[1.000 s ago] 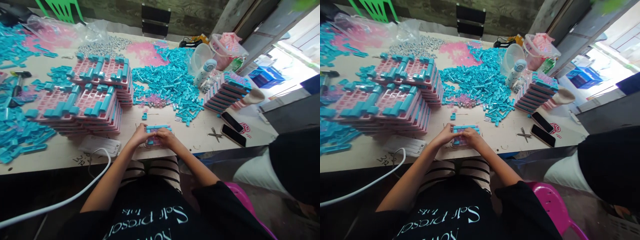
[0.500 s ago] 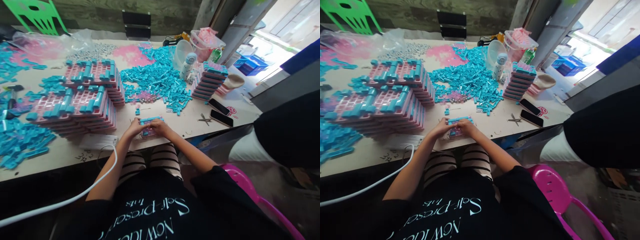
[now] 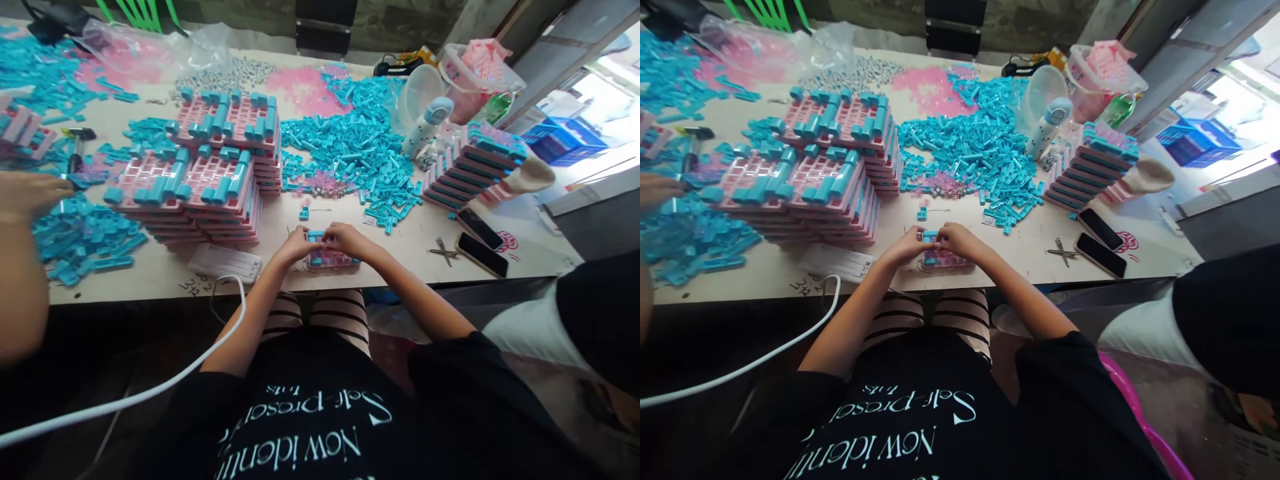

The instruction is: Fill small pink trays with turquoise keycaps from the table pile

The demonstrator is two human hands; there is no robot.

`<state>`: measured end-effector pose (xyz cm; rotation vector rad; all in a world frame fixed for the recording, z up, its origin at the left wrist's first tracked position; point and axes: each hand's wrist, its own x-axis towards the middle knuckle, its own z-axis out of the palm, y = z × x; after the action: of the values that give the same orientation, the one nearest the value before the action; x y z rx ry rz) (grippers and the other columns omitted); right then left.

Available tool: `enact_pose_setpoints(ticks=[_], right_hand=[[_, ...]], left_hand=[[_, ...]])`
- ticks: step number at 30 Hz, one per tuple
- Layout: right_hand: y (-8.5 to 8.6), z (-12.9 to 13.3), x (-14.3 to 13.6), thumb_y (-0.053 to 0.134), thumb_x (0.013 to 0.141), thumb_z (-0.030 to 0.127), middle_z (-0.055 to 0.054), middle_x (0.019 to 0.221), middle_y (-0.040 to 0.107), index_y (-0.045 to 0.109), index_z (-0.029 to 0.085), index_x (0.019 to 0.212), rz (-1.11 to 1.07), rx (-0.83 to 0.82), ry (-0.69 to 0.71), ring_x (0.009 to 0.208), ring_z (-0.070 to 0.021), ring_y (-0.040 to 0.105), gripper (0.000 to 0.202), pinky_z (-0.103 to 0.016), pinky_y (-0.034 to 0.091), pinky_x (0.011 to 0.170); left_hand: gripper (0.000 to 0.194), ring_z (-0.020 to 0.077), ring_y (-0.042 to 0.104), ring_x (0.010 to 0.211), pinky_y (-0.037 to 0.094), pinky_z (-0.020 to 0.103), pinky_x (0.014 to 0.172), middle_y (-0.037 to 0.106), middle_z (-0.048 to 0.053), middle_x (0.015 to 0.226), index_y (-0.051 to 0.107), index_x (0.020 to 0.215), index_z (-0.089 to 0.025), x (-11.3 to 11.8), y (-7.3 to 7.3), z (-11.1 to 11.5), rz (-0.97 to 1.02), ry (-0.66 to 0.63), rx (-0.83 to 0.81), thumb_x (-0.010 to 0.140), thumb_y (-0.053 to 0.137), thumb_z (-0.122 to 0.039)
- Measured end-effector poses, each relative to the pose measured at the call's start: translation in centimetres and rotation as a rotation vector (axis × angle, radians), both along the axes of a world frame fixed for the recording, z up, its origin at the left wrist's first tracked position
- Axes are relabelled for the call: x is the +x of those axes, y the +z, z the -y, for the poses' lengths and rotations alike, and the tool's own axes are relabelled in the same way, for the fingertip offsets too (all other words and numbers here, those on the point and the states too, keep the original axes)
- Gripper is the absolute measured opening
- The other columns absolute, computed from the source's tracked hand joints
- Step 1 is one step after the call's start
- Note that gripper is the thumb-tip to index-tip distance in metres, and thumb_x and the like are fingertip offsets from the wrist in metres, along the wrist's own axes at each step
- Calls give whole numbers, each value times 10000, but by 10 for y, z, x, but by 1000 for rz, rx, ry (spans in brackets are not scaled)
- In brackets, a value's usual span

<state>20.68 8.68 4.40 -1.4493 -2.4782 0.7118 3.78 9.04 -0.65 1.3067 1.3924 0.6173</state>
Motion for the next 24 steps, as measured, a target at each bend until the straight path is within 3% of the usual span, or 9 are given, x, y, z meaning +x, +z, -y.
enact_pose_setpoints(ticks=[4,7,13,24], right_hand=[[11,-23,-5,753,650,241,-55,867,614,566,120,1075,151,-190,1,714,-147,543,480,-228,379,603],[14,-37,-6,747,652,309,-35,839,606,557,140,1053,219,-319,77,677,-138,531,475,-221,360,564],[10,-50,-6,732,654,365,-12,798,581,559,167,1012,259,-405,147,675,-139,529,444,-222,347,555],[7,-52,-10,760,613,385,-25,851,610,546,185,1014,299,-417,142,693,-152,546,497,-240,359,588]], left_hand=[[583,190,577,818,442,290,726,605,78,914,477,1020,-135,0,-3,-6,-53,-4,-37,534,781,-243],[571,188,564,797,432,281,690,591,67,894,479,999,-138,-1,-5,-7,-91,-24,-22,532,775,-278],[591,195,543,821,418,275,661,570,76,934,492,994,-133,-4,-5,-1,-132,-66,25,536,769,-384],[494,193,558,793,412,275,660,590,77,896,528,1022,-113,-10,3,0,-88,-124,29,651,687,-398]])
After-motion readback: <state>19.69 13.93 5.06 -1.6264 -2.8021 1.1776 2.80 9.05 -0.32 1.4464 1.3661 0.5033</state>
